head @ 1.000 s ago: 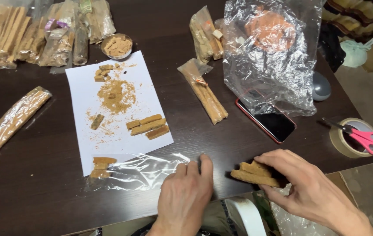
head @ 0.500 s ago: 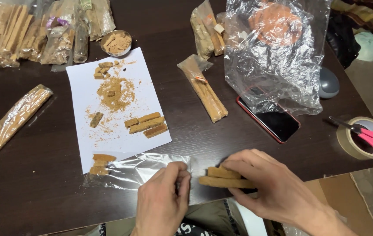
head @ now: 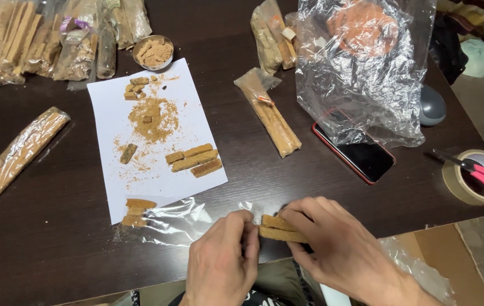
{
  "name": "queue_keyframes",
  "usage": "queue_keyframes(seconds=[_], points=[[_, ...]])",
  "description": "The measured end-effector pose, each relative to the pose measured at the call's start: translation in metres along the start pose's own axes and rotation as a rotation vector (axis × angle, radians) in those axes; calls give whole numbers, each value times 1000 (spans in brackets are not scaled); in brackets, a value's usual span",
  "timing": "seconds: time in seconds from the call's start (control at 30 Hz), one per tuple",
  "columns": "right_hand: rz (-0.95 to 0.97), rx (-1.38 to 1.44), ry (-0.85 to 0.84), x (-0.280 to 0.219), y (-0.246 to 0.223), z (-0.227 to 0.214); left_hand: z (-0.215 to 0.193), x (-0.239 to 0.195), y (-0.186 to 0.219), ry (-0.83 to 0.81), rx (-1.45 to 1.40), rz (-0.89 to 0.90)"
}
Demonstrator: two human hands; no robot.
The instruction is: Picking up small rectangular wood pieces and inserting them into clear plastic bags.
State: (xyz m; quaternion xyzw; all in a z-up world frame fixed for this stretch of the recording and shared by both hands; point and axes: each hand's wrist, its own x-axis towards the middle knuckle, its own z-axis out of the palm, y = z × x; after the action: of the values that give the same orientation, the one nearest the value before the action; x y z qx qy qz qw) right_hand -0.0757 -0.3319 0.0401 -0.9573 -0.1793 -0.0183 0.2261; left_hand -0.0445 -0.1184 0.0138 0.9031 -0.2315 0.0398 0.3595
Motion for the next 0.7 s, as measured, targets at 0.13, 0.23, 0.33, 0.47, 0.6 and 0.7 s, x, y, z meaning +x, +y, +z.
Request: queue_keyframes(seconds=[0.13,0.23,0.33,0.47,0.6,0.7], points=[[-73,-20,7,-2,-1,8,0,3,2,23,28,48],[-98,6,45,-2,-6,10,-1,5,3,22,39,101],[-120,20,64,-3,-6,15,0,6,3,-8,34,60],[-105,28,72,-5,-10,18,-2,6,3,-16,30,87],[-67,123,86,-4,-12,18,-6,7,4,8,-2,143],[-2,212,60,-1,-18,18,-9,7,8,21,-16,185]])
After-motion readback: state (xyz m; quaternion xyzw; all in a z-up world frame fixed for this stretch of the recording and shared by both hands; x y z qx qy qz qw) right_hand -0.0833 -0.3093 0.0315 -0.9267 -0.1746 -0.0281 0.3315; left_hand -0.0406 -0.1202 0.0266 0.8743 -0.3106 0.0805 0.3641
